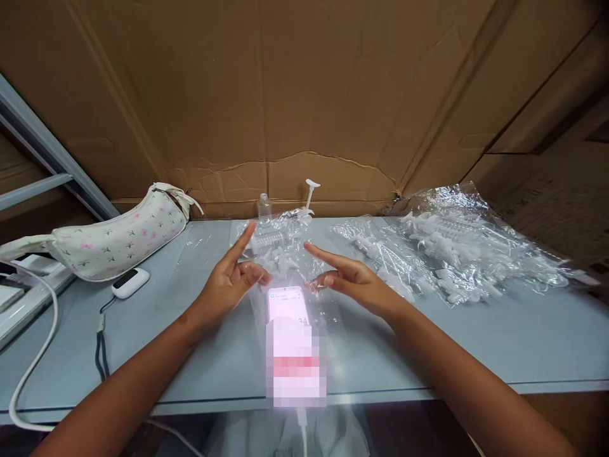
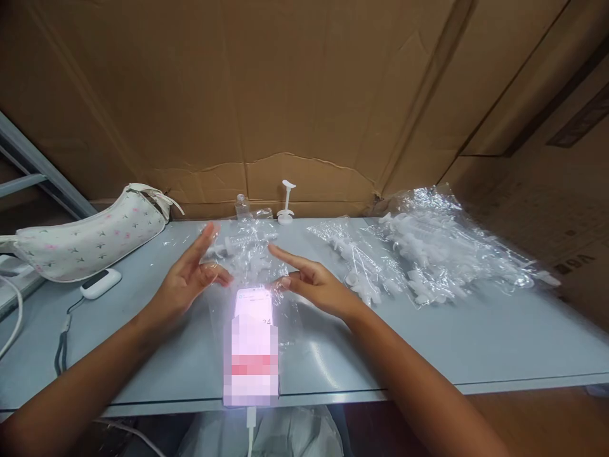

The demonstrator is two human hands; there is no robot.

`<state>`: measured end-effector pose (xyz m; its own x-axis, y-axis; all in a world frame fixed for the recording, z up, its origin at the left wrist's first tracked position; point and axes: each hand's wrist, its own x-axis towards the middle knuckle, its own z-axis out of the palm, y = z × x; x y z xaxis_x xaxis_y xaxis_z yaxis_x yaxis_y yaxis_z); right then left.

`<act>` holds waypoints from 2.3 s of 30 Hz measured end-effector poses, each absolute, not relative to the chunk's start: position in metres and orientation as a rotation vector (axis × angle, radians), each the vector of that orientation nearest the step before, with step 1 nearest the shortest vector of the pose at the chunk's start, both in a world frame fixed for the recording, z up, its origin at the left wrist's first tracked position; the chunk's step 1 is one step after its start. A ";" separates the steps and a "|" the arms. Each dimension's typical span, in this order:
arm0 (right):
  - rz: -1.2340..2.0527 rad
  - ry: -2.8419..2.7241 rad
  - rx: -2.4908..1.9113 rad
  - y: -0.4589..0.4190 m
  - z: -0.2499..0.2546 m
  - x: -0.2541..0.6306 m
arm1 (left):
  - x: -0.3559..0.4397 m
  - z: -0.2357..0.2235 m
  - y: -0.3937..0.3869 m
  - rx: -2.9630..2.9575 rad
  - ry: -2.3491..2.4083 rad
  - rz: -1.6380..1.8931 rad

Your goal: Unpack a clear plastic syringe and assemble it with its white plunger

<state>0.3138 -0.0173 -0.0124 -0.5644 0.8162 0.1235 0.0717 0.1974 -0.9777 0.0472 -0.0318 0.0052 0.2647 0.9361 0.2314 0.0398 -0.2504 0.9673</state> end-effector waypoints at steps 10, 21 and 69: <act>1.120 -1.764 -0.989 -0.015 -0.015 0.315 | 0.054 0.007 -0.037 1.637 0.954 0.829; 0.898 -1.601 -1.009 -0.008 -0.019 0.318 | 0.035 0.000 -0.026 1.642 0.674 0.766; 0.367 -1.994 -1.263 -0.005 -0.018 0.326 | -0.020 0.030 0.001 1.910 1.562 1.230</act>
